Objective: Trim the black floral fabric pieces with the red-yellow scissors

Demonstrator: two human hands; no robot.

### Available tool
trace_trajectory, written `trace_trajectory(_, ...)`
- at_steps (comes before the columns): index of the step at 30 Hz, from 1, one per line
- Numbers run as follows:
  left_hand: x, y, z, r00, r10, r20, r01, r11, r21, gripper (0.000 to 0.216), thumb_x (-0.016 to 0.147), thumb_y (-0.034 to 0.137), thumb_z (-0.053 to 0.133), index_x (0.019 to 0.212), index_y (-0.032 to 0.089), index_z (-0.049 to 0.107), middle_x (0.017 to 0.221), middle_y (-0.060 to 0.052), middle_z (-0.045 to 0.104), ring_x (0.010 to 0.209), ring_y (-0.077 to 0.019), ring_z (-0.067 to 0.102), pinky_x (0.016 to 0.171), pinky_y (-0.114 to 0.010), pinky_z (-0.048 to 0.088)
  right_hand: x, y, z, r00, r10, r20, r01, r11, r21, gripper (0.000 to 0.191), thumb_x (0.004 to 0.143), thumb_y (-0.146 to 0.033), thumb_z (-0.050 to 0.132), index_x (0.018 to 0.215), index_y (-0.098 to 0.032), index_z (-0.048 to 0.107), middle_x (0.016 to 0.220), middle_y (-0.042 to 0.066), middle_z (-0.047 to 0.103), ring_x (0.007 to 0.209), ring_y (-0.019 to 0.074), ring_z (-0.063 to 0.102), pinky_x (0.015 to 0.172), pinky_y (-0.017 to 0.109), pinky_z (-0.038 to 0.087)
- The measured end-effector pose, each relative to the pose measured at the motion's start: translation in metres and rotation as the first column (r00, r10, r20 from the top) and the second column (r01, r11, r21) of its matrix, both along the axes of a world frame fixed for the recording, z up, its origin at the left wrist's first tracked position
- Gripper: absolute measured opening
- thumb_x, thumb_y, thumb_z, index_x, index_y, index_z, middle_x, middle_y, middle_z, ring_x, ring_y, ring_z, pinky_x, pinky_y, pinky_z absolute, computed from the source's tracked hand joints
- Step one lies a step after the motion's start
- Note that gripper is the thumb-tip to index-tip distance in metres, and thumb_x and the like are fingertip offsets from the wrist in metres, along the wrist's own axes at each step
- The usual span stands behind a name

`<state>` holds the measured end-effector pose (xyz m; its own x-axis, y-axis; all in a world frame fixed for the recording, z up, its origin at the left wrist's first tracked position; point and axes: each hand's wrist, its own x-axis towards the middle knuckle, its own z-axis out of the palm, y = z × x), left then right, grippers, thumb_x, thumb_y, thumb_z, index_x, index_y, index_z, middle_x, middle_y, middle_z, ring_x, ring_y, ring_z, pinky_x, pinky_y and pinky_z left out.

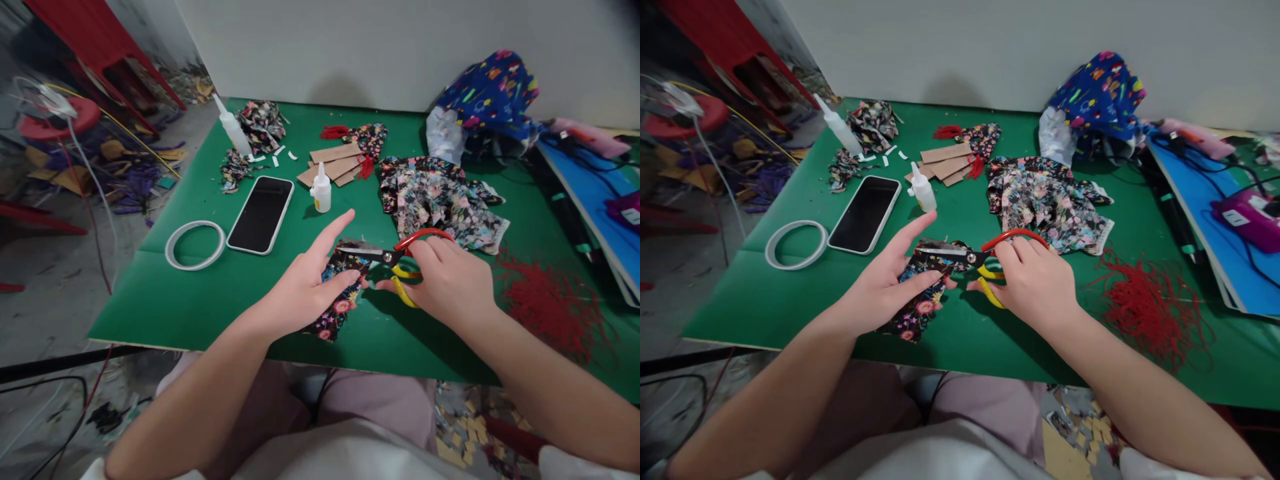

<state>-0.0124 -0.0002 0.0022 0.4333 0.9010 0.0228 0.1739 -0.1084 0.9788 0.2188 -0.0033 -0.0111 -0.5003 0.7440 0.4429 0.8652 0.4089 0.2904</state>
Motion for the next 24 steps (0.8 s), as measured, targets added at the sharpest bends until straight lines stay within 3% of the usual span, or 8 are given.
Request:
trace_trajectory(3,0.0004,-0.0004,-0.0004,1.0,-0.014,0.002,0.014,0.999,-0.039,0.068,0.085,0.03,0.059,0.145,0.034,0.026,0.139,-0.004,0.049,0.125,-0.0317,0.047,0.107,-0.055,0.036,-0.0008,-0.0002,-0.0002,1.0,-0.006,0.007,0.006,1.0,-0.006,0.034,0.076,-0.053,0.055,0.076,-0.02,0.052,0.066,0.001,0.055,0.066,0.0169,0.055,0.054,0.028,0.029)
trace_trajectory(7,0.0022,-0.002,0.0,0.999,-0.04,0.025,0.043,0.988,-0.15,0.073,0.087,0.029,0.056,0.146,0.039,0.014,0.117,-0.003,0.063,0.099,-0.0268,0.064,0.096,-0.056,0.046,-0.0007,-0.0002,0.0006,1.0,0.004,0.0,-0.004,1.0,-0.006,0.033,0.076,-0.052,0.055,0.076,-0.019,0.053,0.066,0.001,0.055,0.066,0.0167,0.055,0.055,0.028,0.029)
trace_trajectory(12,0.003,-0.0034,0.0005,1.0,-0.021,0.021,0.023,0.992,-0.125,0.08,0.086,0.03,0.058,0.147,0.041,0.007,0.131,-0.001,0.056,0.1,-0.0234,0.064,0.104,-0.053,0.04,0.0015,0.0001,0.0014,1.0,0.011,-0.019,-0.012,0.999,-0.047,0.033,0.076,-0.051,0.055,0.077,-0.019,0.055,0.068,0.002,0.057,0.067,0.0169,0.055,0.056,0.027,0.03)
trace_trajectory(16,0.0015,-0.005,-0.0005,0.998,-0.018,0.059,0.027,0.987,-0.156,0.082,0.085,0.034,0.058,0.147,0.041,0.005,0.132,-0.002,0.054,0.097,-0.0239,0.064,0.096,-0.046,0.048,0.0024,-0.0001,0.0021,0.999,0.025,-0.033,-0.028,0.995,-0.101,0.032,0.077,-0.049,0.055,0.08,-0.018,0.057,0.07,0.003,0.058,0.07,0.0172,0.056,0.057,0.027,0.03)
trace_trajectory(20,-0.0004,-0.006,-0.0017,0.996,-0.043,0.077,0.059,0.973,-0.223,0.082,0.087,0.034,0.055,0.146,0.043,-0.002,0.118,-0.003,0.063,0.075,-0.0202,0.067,0.081,-0.044,0.055,0.0012,-0.0005,0.002,0.999,0.017,-0.038,-0.022,0.993,-0.116,0.032,0.077,-0.049,0.055,0.079,-0.018,0.057,0.07,0.003,0.059,0.069,0.0171,0.056,0.055,0.027,0.027)
trace_trajectory(24,0.0006,-0.0051,0.0004,0.995,-0.057,0.076,0.07,0.981,-0.178,0.082,0.087,0.031,0.056,0.147,0.041,0.001,0.099,0.0,0.068,0.07,-0.0178,0.065,0.089,-0.047,0.052,-0.0004,-0.0008,0.0015,0.998,0.025,-0.058,-0.028,0.998,-0.056,0.03,0.078,-0.048,0.055,0.072,-0.018,0.056,0.065,0.002,0.059,0.063,0.0144,0.053,0.053,0.027,0.025)
